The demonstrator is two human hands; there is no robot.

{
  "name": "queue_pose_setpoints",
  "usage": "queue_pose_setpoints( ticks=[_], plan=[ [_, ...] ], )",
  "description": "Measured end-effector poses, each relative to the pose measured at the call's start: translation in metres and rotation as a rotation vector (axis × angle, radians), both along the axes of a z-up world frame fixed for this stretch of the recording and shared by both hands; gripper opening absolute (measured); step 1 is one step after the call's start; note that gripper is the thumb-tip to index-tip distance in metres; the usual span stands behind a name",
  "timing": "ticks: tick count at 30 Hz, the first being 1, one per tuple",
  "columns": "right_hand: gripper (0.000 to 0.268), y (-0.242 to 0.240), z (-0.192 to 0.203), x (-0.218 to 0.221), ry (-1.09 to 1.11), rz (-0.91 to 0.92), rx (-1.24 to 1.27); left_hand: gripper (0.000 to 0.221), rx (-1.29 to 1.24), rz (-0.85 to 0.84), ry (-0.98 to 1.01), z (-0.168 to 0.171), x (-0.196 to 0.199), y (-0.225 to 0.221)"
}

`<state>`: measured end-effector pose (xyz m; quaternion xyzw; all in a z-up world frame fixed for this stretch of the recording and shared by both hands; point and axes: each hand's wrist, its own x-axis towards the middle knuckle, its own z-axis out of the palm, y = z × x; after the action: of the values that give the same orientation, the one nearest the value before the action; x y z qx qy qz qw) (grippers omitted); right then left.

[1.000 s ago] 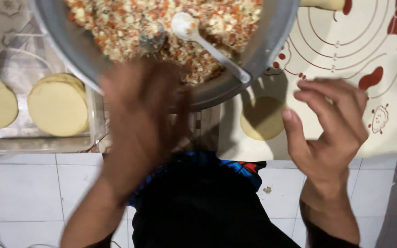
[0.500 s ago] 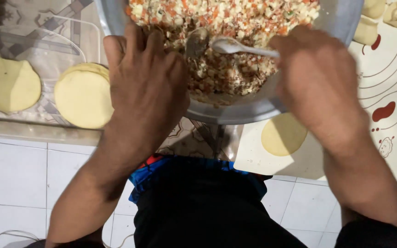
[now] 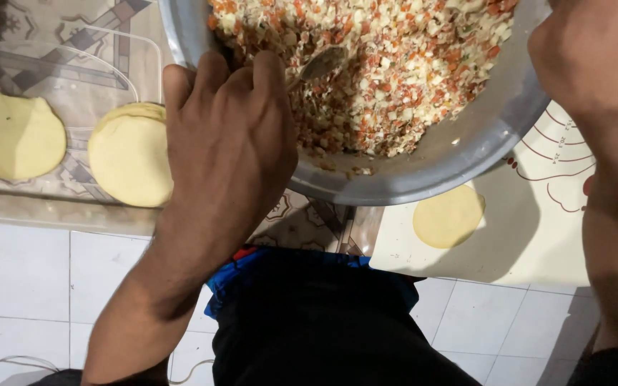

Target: Filling dough circles with a vegetable and meat mixture and folding them to seal.

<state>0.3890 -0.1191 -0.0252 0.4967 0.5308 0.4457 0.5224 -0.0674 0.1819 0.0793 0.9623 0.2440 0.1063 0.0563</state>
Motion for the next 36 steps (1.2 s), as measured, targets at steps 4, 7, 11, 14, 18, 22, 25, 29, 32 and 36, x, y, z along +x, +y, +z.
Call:
queue_pose_setpoints(
  ticks=[4, 7, 11, 14, 18, 22, 25, 29, 32, 36],
  plan=[
    [0.046, 0.069, 0.027, -0.077, 1.271, -0.293, 0.209, 0.01, 0.015, -0.017, -0.004, -0.002, 0.001, 0.0],
    [0.037, 0.083, 0.048, -0.101, 1.294, -0.368, 0.248, 0.011, 0.025, -0.026, 0.005, -0.005, 0.001, 0.001],
    [0.026, 0.09, 0.057, -0.109, 1.153, -0.215, 0.13, 0.011, -0.003, -0.019, 0.004, -0.008, 0.001, 0.0],
    [0.032, 0.121, 0.097, -0.157, 1.365, -0.511, 0.246, 0.013, 0.014, -0.031, -0.02, -0.006, 0.002, 0.001],
    [0.019, 0.108, 0.083, -0.153, 1.078, -0.459, 0.192, 0.004, -0.009, -0.035, -0.047, -0.008, 0.009, 0.003],
    [0.05, 0.132, 0.118, -0.207, 1.172, -0.716, 0.211, 0.025, 0.067, -0.07, -0.171, -0.013, 0.03, 0.004],
    [0.047, 0.1, 0.091, -0.215, 0.848, -0.28, 0.256, 0.017, 0.077, -0.057, -0.135, -0.013, 0.052, 0.002],
    [0.053, 0.092, 0.105, -0.238, 0.966, -0.277, 0.299, 0.033, 0.121, -0.075, -0.121, -0.023, 0.067, -0.001],
    [0.043, 0.085, 0.113, -0.246, 0.973, -0.247, 0.3, 0.014, 0.129, -0.106, -0.187, -0.029, 0.069, -0.006],
    [0.04, 0.065, 0.12, -0.234, 0.956, -0.234, 0.311, 0.018, 0.116, -0.16, -0.148, -0.031, 0.061, -0.007]
  ],
)
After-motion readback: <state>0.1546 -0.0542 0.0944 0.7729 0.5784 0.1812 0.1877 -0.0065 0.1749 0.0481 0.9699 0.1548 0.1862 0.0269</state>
